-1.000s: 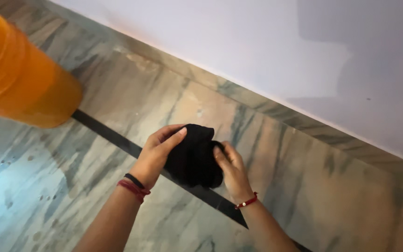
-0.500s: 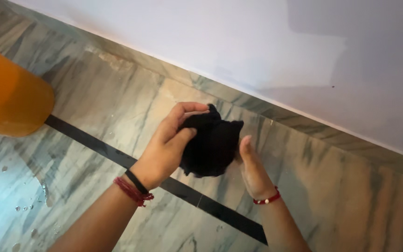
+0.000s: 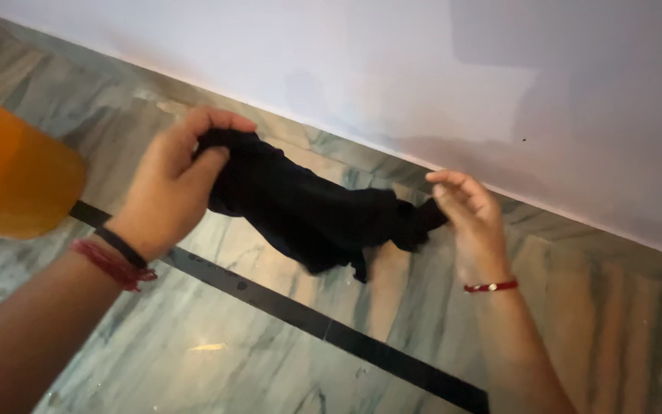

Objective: The person wipes a marble floor with a black cloth. They dip the cloth into an orange bucket of water, wring it out, and continue wiping the floor surface.

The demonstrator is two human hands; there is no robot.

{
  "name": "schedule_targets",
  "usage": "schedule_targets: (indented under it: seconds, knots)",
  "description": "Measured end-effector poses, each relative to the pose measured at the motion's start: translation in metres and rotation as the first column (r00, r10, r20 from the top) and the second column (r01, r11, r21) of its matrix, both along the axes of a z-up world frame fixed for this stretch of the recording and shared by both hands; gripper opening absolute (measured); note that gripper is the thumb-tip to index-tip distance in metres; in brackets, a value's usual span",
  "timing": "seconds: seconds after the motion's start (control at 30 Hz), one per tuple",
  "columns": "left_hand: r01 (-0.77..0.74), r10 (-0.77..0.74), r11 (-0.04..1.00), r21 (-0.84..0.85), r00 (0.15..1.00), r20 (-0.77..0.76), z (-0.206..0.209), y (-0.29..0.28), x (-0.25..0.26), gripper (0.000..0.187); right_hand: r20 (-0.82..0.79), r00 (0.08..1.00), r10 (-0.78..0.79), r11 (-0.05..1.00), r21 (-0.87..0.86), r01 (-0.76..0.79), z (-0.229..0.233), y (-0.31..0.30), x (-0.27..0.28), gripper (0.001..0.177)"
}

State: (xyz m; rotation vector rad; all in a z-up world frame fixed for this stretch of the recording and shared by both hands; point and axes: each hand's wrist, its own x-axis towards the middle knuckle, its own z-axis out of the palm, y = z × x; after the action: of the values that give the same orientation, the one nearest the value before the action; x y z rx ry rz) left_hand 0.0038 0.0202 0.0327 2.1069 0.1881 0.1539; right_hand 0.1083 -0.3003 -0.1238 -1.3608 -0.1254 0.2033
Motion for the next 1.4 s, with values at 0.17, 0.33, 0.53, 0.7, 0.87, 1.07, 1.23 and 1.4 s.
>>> schedule_targets:
  seconds: [0.17,0.33,0.53,0.7,0.87,1.07,1.23,1.4]
  knots:
    - [0.01,0.033,0.86,0.51,0.997,-0.074,0.031,0.047,-0.005,0.03,0.195,0.973,-0.12,0.993,0.007,0.121,0.025,-0.016,0.031,0.015]
    - [-0.127,0.162,0.689,0.713,0.987,0.02,0.04,0.109,-0.039,0.044,0.616,0.75,0.243,0.805,-0.559,0.198,0.09,-0.014,0.026,0.036]
    - [-0.302,0.02,0.682,0.666,0.918,0.396,0.02,0.176,-0.053,0.027,0.594,0.393,0.702,0.26,-0.727,0.635,0.114,0.014,0.038,0.028]
    - [-0.43,-0.061,0.594,0.68,0.818,0.571,0.01,0.24,-0.065,0.024,0.781,0.358,0.511,0.392,-0.583,0.712,0.133,0.007,0.065,0.024]
    - [-0.489,0.017,0.681,0.545,0.754,0.657,0.007,0.268,-0.082,0.024,0.672,0.706,0.224,0.929,-0.367,0.054,0.132,0.021,0.087,0.024]
    - [-0.055,0.056,0.992,0.112,0.998,-0.01,-0.076,0.289,-0.144,0.027,0.11,0.858,0.502,0.692,-0.645,-0.323,0.064,0.002,0.078,0.029]
    - [0.186,0.067,0.919,0.348,0.796,-0.602,-0.174,0.24,-0.212,0.029,-0.643,0.552,0.532,-0.296,-0.751,-0.59,-0.01,0.005,0.027,0.057]
    - [0.522,0.057,0.802,0.29,0.417,-0.907,-0.181,0.189,-0.231,0.024,-0.791,0.199,0.578,-0.455,-0.515,-0.726,-0.029,0.018,-0.02,0.057]
